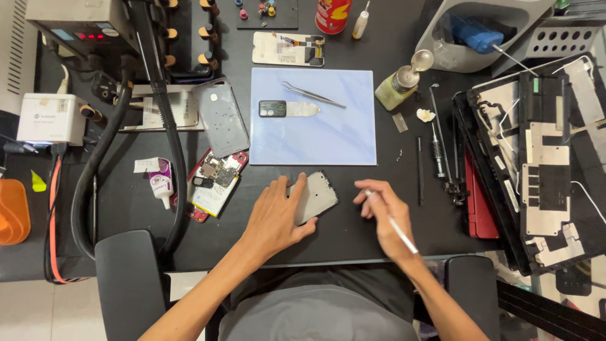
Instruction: The person applies adhesive from a tube to the frame of a mobile phone and uses a thin tool to spread it along the edges.
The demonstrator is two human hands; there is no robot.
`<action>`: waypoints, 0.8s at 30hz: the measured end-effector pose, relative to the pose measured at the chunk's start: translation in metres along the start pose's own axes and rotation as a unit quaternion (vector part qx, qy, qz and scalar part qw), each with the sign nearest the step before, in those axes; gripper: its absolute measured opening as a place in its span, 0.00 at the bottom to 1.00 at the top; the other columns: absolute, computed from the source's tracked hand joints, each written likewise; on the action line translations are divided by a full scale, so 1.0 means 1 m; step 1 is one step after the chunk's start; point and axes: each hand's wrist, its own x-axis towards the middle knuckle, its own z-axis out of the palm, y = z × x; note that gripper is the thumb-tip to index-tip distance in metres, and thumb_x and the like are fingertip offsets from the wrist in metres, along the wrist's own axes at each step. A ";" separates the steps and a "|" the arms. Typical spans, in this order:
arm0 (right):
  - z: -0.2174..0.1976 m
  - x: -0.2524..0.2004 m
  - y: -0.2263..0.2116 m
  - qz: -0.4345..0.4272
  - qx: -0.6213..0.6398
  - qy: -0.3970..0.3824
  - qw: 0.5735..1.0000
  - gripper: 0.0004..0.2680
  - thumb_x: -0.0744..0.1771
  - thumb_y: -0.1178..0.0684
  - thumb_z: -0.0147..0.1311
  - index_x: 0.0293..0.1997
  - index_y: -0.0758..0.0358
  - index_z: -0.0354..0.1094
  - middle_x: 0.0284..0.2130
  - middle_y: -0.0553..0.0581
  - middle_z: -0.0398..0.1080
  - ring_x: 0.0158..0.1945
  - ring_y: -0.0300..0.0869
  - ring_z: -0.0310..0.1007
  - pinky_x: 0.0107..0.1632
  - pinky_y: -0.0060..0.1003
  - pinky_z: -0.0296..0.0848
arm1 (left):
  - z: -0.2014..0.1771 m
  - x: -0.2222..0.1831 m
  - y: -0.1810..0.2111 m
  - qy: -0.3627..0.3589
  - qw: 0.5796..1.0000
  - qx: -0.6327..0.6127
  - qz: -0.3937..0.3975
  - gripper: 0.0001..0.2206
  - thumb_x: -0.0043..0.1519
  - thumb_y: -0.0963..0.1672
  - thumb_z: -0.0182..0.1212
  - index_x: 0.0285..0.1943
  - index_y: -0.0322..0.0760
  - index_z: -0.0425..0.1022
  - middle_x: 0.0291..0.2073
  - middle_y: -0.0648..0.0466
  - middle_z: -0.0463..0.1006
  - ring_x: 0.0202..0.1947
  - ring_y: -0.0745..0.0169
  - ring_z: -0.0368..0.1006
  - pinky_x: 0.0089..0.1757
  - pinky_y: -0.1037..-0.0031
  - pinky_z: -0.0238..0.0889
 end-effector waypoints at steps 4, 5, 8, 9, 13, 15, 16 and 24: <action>0.016 -0.007 -0.009 -0.037 -0.129 0.004 0.991 0.07 0.67 0.57 0.54 0.45 0.67 0.63 0.28 0.50 0.73 0.27 0.31 0.67 0.34 0.27 0.68 | 0.001 0.001 -0.004 0.024 0.999 -0.004 0.027 0.40 0.51 0.53 0.73 0.68 0.28 0.62 0.45 0.37 0.68 0.43 0.39 0.67 0.43 0.55 0.64; 0.016 -0.006 -0.008 -0.043 -0.170 0.011 0.984 0.06 0.67 0.57 0.56 0.42 0.67 0.66 0.24 0.51 0.71 0.25 0.32 0.64 0.31 0.28 0.66 | 0.000 0.002 -0.006 0.021 0.999 -0.003 0.024 0.40 0.51 0.53 0.73 0.69 0.29 0.62 0.45 0.38 0.68 0.43 0.40 0.67 0.43 0.55 0.64; 0.006 -0.007 -0.005 -0.088 -0.226 0.005 0.970 0.05 0.65 0.58 0.61 0.38 0.67 0.69 0.22 0.53 0.67 0.24 0.34 0.61 0.29 0.30 0.64 | 0.001 0.001 -0.006 0.004 1.000 -0.001 0.019 0.41 0.52 0.53 0.73 0.72 0.32 0.60 0.43 0.39 0.68 0.42 0.40 0.67 0.43 0.55 0.64; 0.004 -0.006 -0.005 -0.110 -0.234 -0.003 0.966 0.05 0.65 0.58 0.62 0.38 0.67 0.69 0.23 0.54 0.66 0.24 0.34 0.60 0.29 0.30 0.63 | 0.000 0.001 -0.005 0.001 1.000 0.004 0.020 0.42 0.51 0.53 0.73 0.73 0.33 0.60 0.43 0.40 0.68 0.42 0.40 0.67 0.42 0.56 0.64; 0.009 -0.008 -0.002 -0.110 -0.226 0.012 0.968 0.06 0.64 0.59 0.63 0.37 0.66 0.68 0.22 0.53 0.67 0.23 0.35 0.62 0.29 0.30 0.66 | 0.002 0.000 -0.002 0.016 1.000 0.012 0.023 0.43 0.50 0.53 0.73 0.74 0.35 0.58 0.43 0.39 0.69 0.40 0.41 0.68 0.42 0.56 0.65; 0.017 -0.013 -0.003 -0.140 -0.206 0.029 0.968 0.06 0.64 0.60 0.62 0.37 0.66 0.67 0.26 0.51 0.71 0.26 0.33 0.66 0.32 0.29 0.69 | 0.004 -0.002 0.001 0.011 1.000 0.020 0.009 0.43 0.51 0.53 0.73 0.74 0.34 0.57 0.42 0.40 0.69 0.39 0.41 0.68 0.41 0.57 0.66; 0.021 -0.015 -0.003 -0.140 -0.203 0.026 0.969 0.06 0.64 0.60 0.62 0.37 0.66 0.67 0.26 0.52 0.71 0.26 0.33 0.67 0.32 0.29 0.69 | 0.005 -0.003 0.004 0.007 1.000 0.022 0.003 0.43 0.52 0.53 0.73 0.74 0.33 0.57 0.41 0.40 0.69 0.39 0.41 0.69 0.40 0.57 0.66; 0.029 -0.021 -0.006 -0.103 -0.212 0.031 0.971 0.07 0.64 0.61 0.62 0.35 0.67 0.64 0.24 0.53 0.67 0.25 0.35 0.65 0.31 0.31 0.68 | 0.015 -0.007 0.022 0.002 0.997 0.071 -0.036 0.43 0.53 0.53 0.72 0.73 0.28 0.57 0.38 0.40 0.69 0.35 0.44 0.69 0.37 0.59 0.66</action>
